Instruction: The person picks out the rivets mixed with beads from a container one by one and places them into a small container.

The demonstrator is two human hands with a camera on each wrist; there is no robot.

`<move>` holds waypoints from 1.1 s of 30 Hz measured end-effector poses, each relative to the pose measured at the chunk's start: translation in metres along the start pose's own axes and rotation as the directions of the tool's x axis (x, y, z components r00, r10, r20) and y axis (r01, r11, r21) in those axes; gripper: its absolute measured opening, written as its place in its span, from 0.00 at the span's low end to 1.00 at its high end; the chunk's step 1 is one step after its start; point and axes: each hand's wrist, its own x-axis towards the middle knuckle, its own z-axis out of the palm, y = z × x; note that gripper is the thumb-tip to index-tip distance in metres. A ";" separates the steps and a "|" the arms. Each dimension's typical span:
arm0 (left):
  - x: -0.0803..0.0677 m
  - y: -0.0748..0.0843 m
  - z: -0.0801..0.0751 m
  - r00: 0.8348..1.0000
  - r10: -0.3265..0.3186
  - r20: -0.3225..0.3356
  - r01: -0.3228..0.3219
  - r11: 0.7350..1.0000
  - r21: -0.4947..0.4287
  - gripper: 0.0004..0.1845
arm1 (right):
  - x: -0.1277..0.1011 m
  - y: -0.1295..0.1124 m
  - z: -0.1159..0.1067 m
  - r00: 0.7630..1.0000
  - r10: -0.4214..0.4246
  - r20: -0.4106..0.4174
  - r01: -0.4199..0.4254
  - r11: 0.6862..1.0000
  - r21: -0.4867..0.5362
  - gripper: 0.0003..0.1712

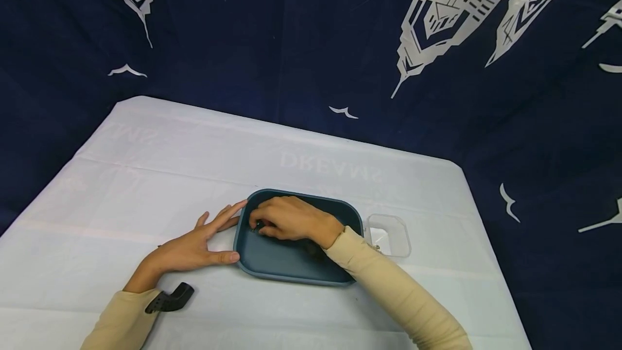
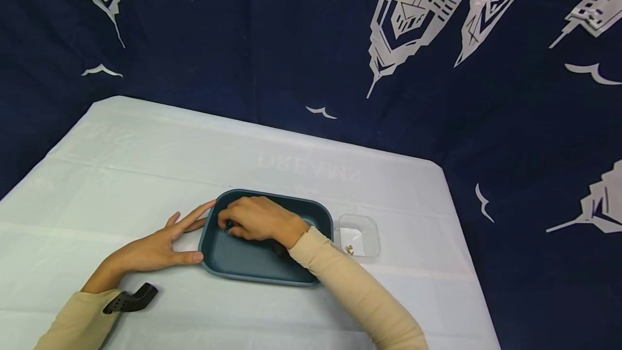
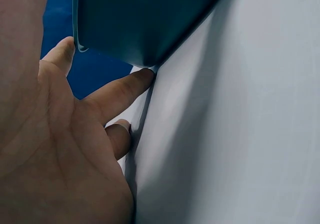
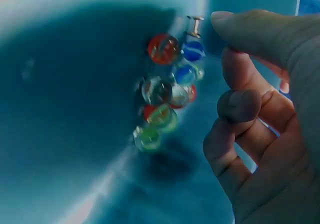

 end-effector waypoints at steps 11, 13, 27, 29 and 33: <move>0.000 0.000 0.000 1.000 0.004 -0.001 -0.004 1.000 0.006 0.53 | 0.010 0.009 0.012 1.000 0.000 0.024 -0.002 0.996 0.088 0.10; 0.000 0.000 0.000 1.000 0.000 -0.002 0.000 1.000 0.005 0.53 | 0.011 0.010 0.012 1.000 0.007 0.021 -0.008 0.996 0.091 0.10; 0.000 0.000 0.000 1.000 0.012 -0.011 -0.012 1.000 0.010 0.53 | 0.013 0.011 0.016 0.999 0.016 0.044 -0.018 0.999 0.049 0.03; 0.000 0.000 0.000 1.000 0.014 -0.010 -0.014 1.000 0.012 0.53 | 0.013 0.010 0.016 0.999 0.020 0.046 -0.022 0.998 0.052 0.03; 0.000 -0.001 0.001 1.000 0.014 -0.008 -0.014 1.000 0.009 0.53 | 0.012 0.010 0.016 0.999 0.022 0.039 -0.024 0.998 0.056 0.03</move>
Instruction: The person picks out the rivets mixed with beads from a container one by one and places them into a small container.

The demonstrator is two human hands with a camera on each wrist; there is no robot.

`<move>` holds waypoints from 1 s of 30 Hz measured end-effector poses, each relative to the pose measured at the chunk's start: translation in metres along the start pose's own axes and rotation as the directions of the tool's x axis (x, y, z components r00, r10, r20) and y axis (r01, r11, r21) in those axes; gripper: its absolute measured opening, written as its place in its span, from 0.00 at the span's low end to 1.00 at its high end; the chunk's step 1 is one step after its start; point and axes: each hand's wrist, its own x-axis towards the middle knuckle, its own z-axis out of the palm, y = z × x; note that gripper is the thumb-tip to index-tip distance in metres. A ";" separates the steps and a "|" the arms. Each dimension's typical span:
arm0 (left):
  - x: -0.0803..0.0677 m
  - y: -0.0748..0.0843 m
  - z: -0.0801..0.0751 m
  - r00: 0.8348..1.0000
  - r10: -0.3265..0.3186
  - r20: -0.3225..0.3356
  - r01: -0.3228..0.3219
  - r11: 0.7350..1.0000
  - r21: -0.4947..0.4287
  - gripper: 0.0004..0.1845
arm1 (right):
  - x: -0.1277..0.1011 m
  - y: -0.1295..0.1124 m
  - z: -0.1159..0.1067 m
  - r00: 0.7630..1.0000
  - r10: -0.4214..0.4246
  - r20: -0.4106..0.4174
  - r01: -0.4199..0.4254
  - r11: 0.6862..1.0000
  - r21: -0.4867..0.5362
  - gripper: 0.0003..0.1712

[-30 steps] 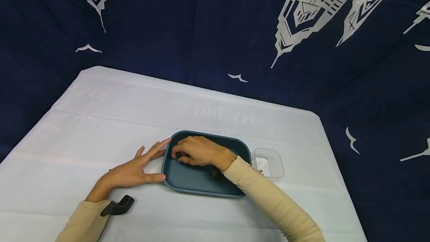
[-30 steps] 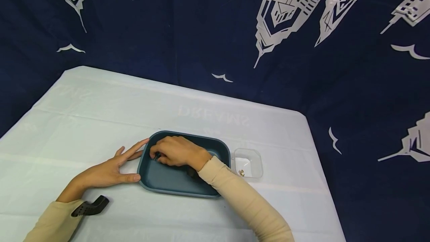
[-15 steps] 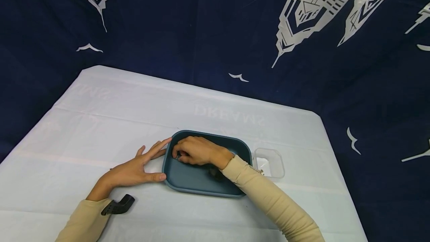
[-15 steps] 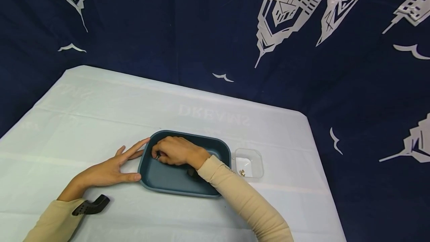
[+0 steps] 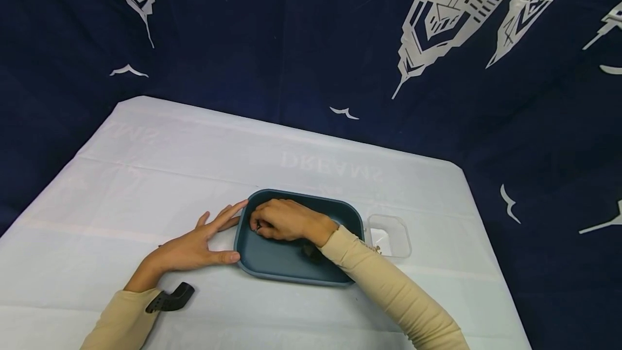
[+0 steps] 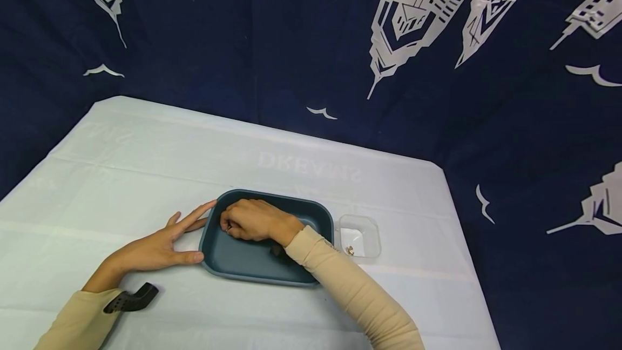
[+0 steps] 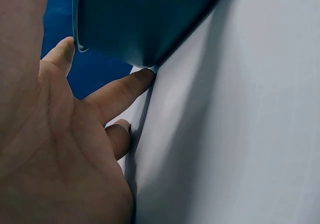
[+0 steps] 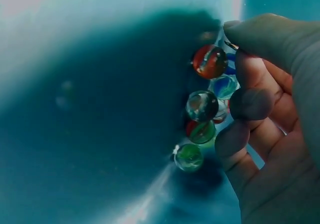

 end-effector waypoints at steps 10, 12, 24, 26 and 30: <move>-0.001 -0.001 0.000 1.000 -0.001 -0.003 0.001 1.000 -0.003 0.54 | -0.016 -0.004 -0.008 0.999 0.010 -0.044 -0.010 1.000 -0.011 0.06; -0.001 -0.001 0.000 1.000 -0.004 -0.003 0.004 1.000 -0.006 0.54 | -0.023 -0.004 -0.011 0.998 0.017 -0.055 -0.019 0.999 -0.026 0.06; 0.000 0.001 0.001 1.000 0.001 -0.020 -0.001 1.000 0.001 0.53 | -0.081 -0.002 -0.030 0.983 0.068 -0.171 -0.084 0.992 -0.092 0.06; 0.001 0.002 0.001 1.000 0.003 -0.020 -0.003 1.000 0.000 0.53 | -0.092 0.002 -0.033 0.977 0.089 -0.191 -0.106 0.991 -0.078 0.06; 0.001 0.003 0.001 1.000 0.003 -0.016 -0.003 1.000 0.000 0.53 | -0.115 0.010 -0.035 0.965 0.142 -0.219 -0.157 0.986 -0.052 0.06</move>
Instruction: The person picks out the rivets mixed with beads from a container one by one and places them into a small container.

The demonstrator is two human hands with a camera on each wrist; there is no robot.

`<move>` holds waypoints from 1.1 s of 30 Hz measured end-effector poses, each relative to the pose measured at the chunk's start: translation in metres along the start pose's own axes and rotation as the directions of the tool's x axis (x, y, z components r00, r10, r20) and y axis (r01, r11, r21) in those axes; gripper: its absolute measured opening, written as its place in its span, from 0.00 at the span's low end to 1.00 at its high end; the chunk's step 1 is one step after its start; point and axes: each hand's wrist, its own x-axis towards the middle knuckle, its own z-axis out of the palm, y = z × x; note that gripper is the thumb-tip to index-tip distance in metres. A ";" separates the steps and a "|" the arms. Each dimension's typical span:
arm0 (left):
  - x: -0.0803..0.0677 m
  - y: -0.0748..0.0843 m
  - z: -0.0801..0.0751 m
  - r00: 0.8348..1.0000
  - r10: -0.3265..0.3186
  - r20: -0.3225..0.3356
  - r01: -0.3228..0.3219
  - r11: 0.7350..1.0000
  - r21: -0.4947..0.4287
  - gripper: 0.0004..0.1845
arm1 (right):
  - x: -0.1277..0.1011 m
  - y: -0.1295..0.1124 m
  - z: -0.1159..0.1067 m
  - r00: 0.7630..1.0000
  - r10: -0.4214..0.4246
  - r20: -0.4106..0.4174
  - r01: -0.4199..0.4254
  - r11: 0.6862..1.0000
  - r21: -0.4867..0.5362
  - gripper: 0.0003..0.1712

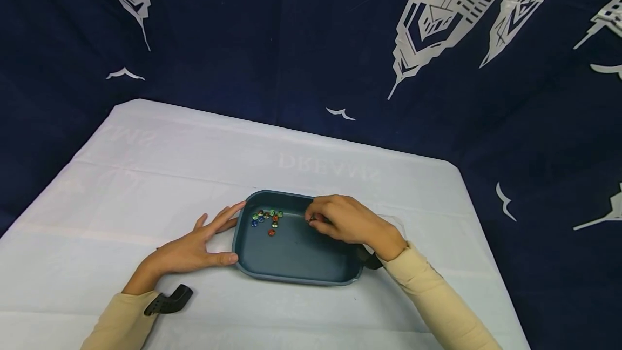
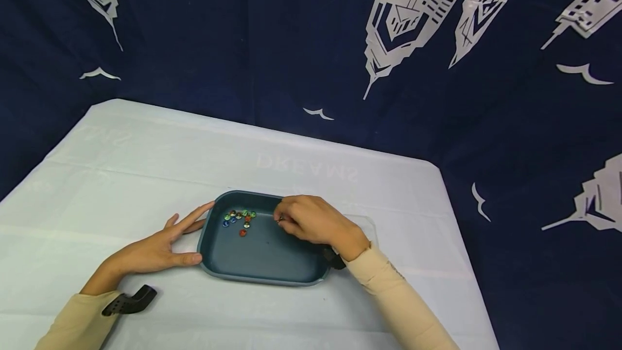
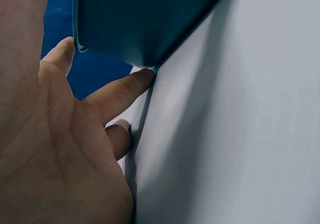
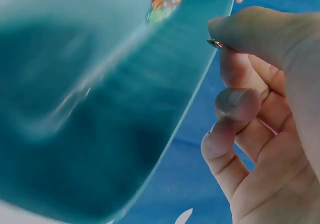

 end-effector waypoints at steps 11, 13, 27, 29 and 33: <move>0.000 -0.002 0.000 1.000 0.000 0.006 0.000 1.000 -0.008 0.54 | -0.050 0.022 -0.009 0.994 0.096 -0.057 -0.095 0.995 0.005 0.04; 0.000 -0.002 0.000 1.000 -0.001 0.007 0.001 1.000 -0.009 0.54 | -0.058 0.025 -0.009 0.993 0.108 -0.057 -0.108 0.994 0.008 0.04; -0.003 0.002 -0.002 1.000 -0.019 0.002 0.019 1.000 0.007 0.54 | -0.106 0.040 -0.012 0.966 0.223 -0.133 -0.223 0.975 0.015 0.04; -0.002 0.002 -0.002 1.000 -0.017 0.002 0.017 1.000 0.008 0.54 | -0.111 0.042 -0.011 0.963 0.233 -0.137 -0.234 0.972 0.013 0.04; -0.002 0.003 -0.003 1.000 -0.015 -0.001 0.015 1.000 0.017 0.54 | -0.119 0.046 -0.009 0.958 0.250 -0.140 -0.251 0.968 0.009 0.05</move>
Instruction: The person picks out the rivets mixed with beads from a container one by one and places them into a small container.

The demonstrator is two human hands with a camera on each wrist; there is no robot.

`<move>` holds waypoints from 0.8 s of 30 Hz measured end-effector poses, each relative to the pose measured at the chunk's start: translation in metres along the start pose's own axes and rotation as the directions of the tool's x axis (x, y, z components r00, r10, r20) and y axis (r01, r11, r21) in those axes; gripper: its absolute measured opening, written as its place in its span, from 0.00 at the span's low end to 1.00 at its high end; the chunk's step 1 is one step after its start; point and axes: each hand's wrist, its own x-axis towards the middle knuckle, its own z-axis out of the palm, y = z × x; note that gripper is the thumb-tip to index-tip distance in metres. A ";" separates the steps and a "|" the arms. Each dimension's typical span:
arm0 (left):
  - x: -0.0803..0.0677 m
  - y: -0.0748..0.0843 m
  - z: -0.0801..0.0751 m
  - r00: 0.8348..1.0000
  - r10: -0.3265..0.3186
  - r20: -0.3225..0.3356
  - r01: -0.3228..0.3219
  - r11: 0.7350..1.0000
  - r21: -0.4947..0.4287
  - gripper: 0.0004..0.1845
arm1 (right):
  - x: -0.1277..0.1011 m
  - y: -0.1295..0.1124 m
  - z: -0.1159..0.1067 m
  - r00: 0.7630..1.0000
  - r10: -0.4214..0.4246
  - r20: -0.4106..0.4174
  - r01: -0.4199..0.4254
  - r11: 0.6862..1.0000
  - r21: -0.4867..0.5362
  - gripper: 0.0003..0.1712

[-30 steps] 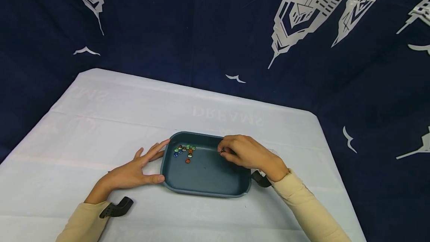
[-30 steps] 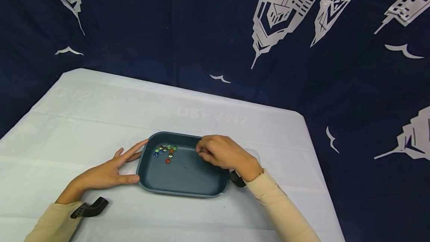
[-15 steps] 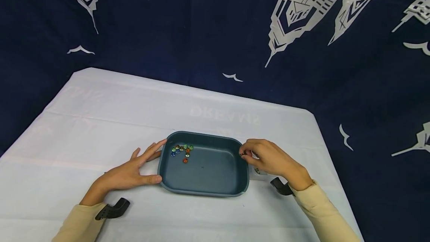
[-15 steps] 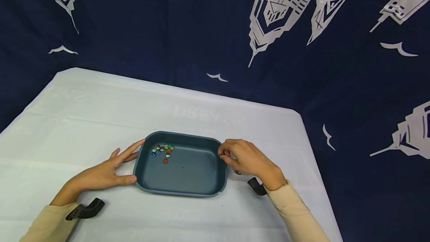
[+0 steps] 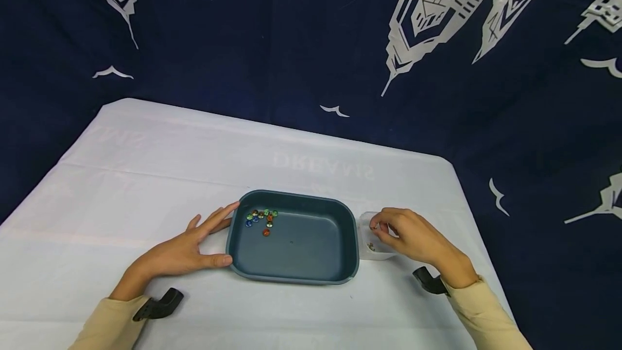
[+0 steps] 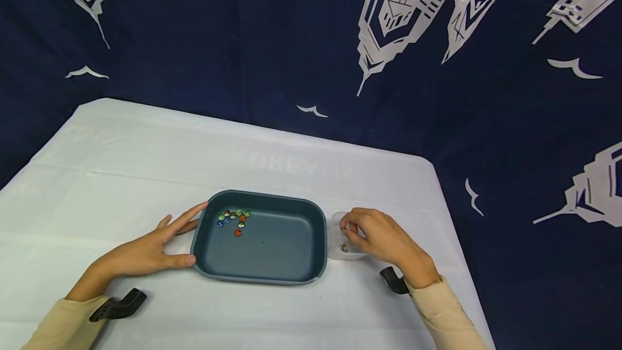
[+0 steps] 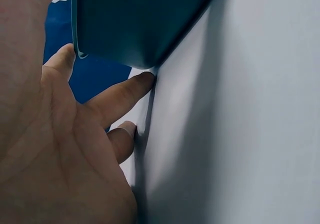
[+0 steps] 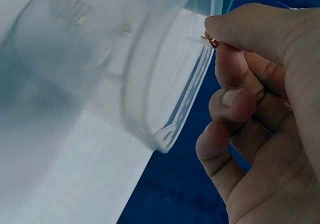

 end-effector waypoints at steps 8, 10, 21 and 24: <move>-0.002 -0.001 -0.003 1.000 0.022 0.006 -0.022 1.000 0.009 0.53 | -0.004 0.004 0.004 0.999 0.047 0.017 -0.047 0.999 -0.004 0.05; -0.002 -0.001 -0.003 1.000 0.019 0.005 -0.019 1.000 0.008 0.53 | -0.005 0.005 0.004 0.999 0.046 0.013 -0.046 0.999 -0.003 0.05; -0.002 0.003 -0.008 0.998 0.033 -0.048 -0.032 0.999 0.020 0.53 | -0.015 0.013 -0.005 0.993 0.047 -0.108 -0.047 0.999 0.000 0.16; -0.003 0.009 -0.013 0.996 0.023 -0.091 -0.019 0.999 0.042 0.47 | -0.018 0.014 -0.005 0.985 0.059 -0.164 -0.067 0.997 -0.041 0.18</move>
